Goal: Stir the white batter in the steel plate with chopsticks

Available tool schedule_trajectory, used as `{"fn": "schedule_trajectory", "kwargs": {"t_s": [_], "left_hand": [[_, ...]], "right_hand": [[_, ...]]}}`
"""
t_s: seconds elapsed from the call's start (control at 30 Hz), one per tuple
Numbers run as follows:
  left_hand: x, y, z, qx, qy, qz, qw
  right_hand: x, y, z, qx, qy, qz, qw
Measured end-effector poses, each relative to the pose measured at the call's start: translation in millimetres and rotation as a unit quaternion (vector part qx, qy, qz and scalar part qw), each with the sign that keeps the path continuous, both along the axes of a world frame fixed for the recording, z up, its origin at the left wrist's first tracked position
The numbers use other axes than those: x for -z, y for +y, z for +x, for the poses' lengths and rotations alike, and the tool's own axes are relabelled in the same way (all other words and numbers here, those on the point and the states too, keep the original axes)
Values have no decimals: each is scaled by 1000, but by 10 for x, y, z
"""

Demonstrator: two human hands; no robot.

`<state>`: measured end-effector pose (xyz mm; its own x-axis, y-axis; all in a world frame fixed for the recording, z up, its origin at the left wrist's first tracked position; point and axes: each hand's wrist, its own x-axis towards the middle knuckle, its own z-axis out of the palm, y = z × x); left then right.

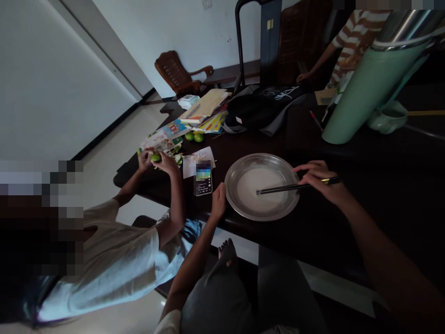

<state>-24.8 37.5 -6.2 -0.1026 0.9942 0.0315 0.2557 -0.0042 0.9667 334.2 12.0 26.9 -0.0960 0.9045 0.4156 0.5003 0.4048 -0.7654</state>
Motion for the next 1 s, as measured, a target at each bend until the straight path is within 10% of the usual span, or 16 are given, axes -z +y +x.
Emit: {"fn": "schedule_trajectory", "kwargs": {"t_s": [1.0], "left_hand": [[-30,-13,4,3,-4,8,1000]], "right_hand": [[0,-8,3,55,30,-4,998]]}}
